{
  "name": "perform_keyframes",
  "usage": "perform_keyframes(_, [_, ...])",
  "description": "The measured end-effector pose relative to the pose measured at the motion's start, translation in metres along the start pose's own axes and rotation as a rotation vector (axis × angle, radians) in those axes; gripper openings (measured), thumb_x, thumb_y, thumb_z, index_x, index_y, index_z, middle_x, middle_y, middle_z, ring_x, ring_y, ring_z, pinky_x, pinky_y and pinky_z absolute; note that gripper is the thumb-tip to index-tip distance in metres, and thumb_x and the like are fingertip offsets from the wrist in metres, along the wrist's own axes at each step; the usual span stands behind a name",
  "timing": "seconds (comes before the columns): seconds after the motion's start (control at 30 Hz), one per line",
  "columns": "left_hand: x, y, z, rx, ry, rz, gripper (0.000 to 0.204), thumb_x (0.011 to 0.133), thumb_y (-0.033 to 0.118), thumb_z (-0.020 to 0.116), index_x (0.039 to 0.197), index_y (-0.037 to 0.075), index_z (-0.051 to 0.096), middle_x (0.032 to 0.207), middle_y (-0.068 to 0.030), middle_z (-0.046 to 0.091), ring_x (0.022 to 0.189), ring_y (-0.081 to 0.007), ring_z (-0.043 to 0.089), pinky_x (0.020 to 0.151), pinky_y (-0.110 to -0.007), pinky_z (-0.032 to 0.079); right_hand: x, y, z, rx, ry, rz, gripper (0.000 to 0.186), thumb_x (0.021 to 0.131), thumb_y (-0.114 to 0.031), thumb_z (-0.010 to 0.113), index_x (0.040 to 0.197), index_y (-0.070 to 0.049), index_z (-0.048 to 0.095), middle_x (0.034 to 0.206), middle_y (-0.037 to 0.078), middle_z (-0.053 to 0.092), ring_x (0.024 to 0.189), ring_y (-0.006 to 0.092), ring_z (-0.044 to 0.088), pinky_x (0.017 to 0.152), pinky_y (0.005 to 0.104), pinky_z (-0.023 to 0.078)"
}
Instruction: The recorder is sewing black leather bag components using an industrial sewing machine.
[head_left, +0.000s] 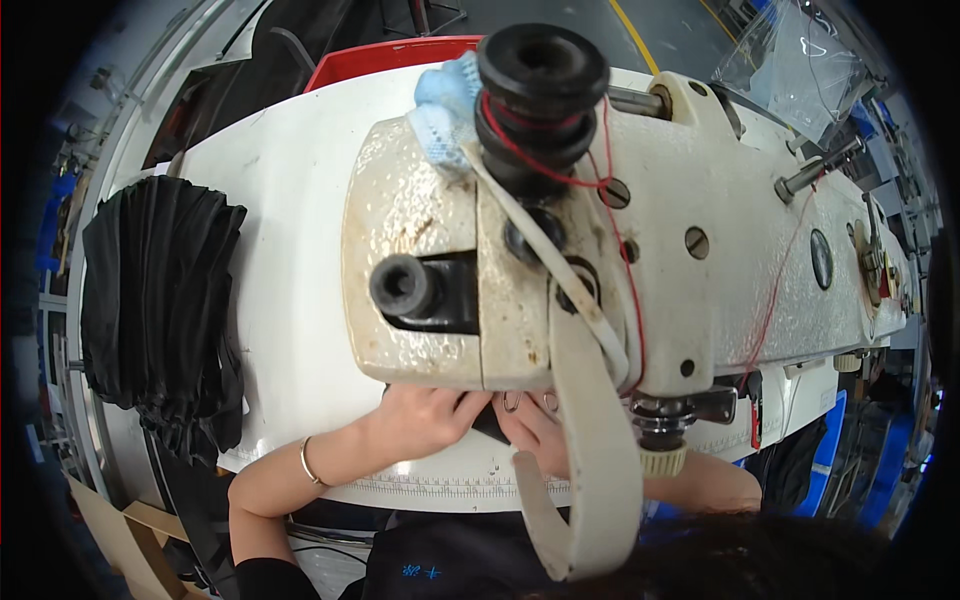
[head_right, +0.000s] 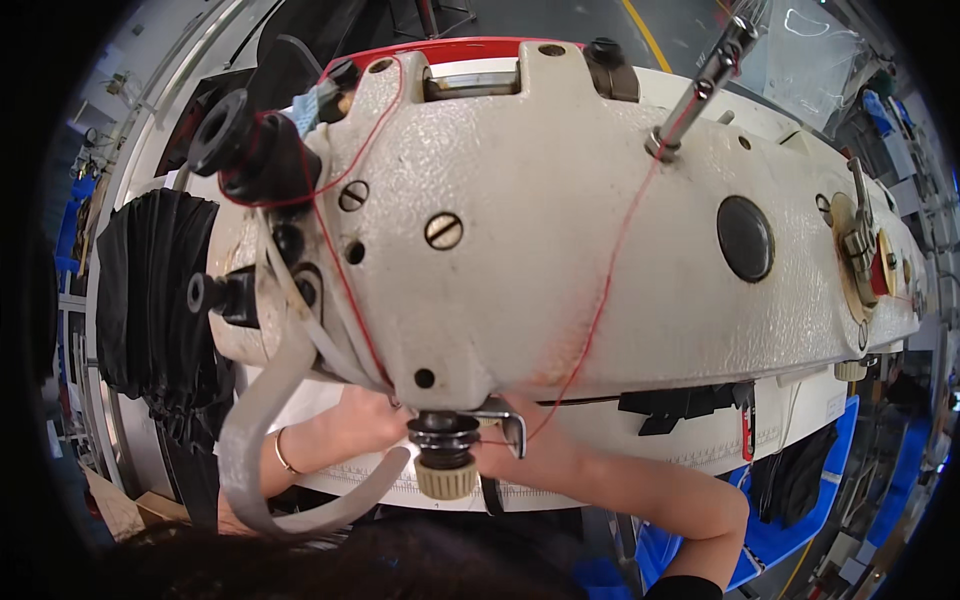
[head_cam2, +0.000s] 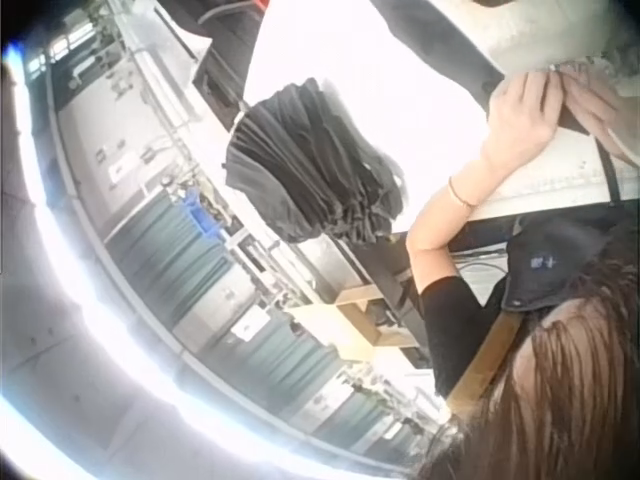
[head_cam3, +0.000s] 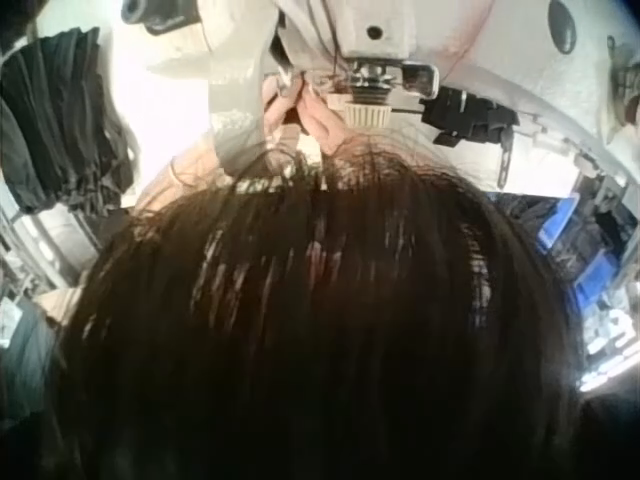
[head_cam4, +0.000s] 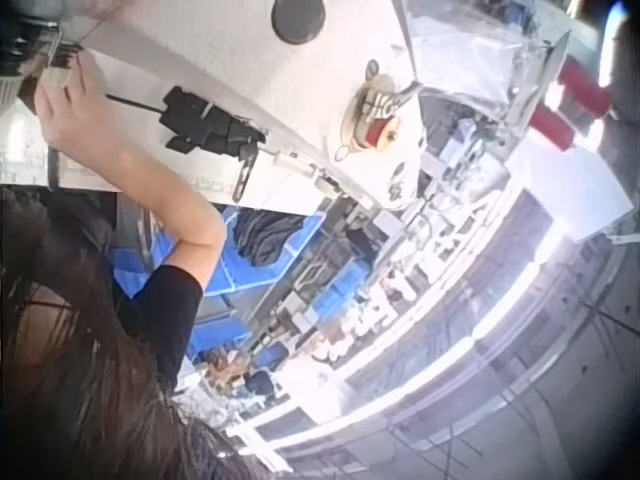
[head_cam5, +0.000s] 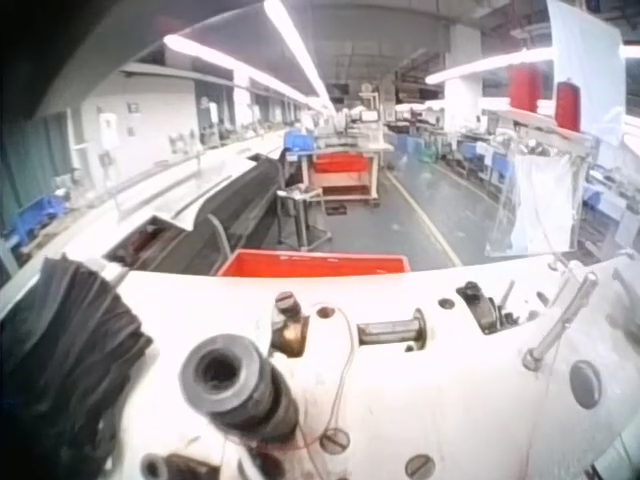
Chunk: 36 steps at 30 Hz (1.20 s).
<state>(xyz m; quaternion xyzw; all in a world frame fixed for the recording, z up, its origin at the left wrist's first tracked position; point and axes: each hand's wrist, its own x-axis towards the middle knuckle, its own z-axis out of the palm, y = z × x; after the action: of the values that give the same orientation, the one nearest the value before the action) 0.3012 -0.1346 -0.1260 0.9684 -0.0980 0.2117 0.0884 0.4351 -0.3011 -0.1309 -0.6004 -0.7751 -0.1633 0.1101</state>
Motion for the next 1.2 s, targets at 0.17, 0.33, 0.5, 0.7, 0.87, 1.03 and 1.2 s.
perform_keyframes(0.17, [-0.008,-0.015,0.021,-0.035,0.083,-0.077,0.033,0.064,0.007,0.062,0.096,0.003,0.065,0.092,-0.0114,0.063,0.083,-0.0280,0.062,0.072,-0.039,0.052,-0.005,0.015,0.021,0.358,-0.089,-0.006,0.040,0.077,-0.010,0.062,0.117,-0.006,0.056,0.121,0.009,0.055,0.109,0.0227,0.055,0.091,0.0336,0.045])
perform_keyframes(0.33, [-0.014,-0.019,0.020,-0.148,-0.006,-0.134,0.033,0.063,0.006,0.063,0.096,0.003,0.065,0.090,-0.0099,0.062,0.081,-0.0272,0.062,0.070,-0.038,0.052,-0.003,0.022,0.023,0.194,0.030,-0.116,0.027,0.074,-0.010,0.061,0.100,-0.005,0.058,0.105,0.013,0.056,0.096,0.0256,0.055,0.079,0.0351,0.045])
perform_keyframes(0.5, [-0.026,-0.023,0.019,-0.253,-0.112,-0.205,0.033,0.062,0.006,0.063,0.095,0.004,0.066,0.087,-0.0084,0.062,0.079,-0.0263,0.062,0.069,-0.038,0.052,-0.003,0.026,0.037,0.044,0.157,-0.228,0.015,0.071,-0.010,0.060,0.084,-0.003,0.059,0.088,0.016,0.057,0.083,0.0285,0.055,0.067,0.0367,0.046])
perform_keyframes(0.7, [-0.015,-0.024,-0.003,-0.610,-0.654,-0.574,0.040,0.088,0.018,0.057,0.125,0.007,0.051,0.131,-0.0114,0.049,0.119,-0.0245,0.047,0.102,-0.038,0.037,0.004,0.037,0.050,-0.086,0.394,-0.373,0.016,0.058,-0.016,0.058,0.068,-0.003,0.060,0.079,0.020,0.057,0.080,0.0333,0.053,0.057,0.0401,0.045])
perform_keyframes(0.87, [-0.019,-0.019,0.006,-0.206,-0.170,-0.208,0.039,0.058,0.003,0.063,0.097,0.005,0.065,0.085,-0.0102,0.062,0.080,-0.0256,0.062,0.069,-0.039,0.051,0.008,0.034,0.041,0.103,0.313,-0.216,0.020,0.063,-0.013,0.059,0.080,-0.004,0.059,0.088,0.017,0.057,0.087,0.0307,0.054,0.066,0.0389,0.045])
perform_keyframes(1.03, [-0.006,-0.017,-0.007,-0.138,-0.132,-0.105,0.051,0.054,0.005,0.066,0.105,0.004,0.064,0.101,-0.0130,0.061,0.096,-0.0303,0.059,0.085,-0.043,0.048,0.008,0.032,0.011,0.312,0.184,-0.005,0.028,0.068,-0.009,0.060,0.096,-0.005,0.058,0.101,0.013,0.058,0.095,0.0276,0.056,0.077,0.0373,0.046])
perform_keyframes(1.2, [0.001,-0.019,-0.010,-0.154,-0.109,-0.088,0.047,0.052,0.007,0.068,0.099,0.002,0.065,0.100,-0.0125,0.060,0.096,-0.0293,0.058,0.083,-0.043,0.048,0.009,0.031,-0.014,0.504,0.058,0.213,0.038,0.074,-0.006,0.061,0.112,-0.006,0.058,0.113,0.009,0.059,0.103,0.0244,0.058,0.088,0.0358,0.046])
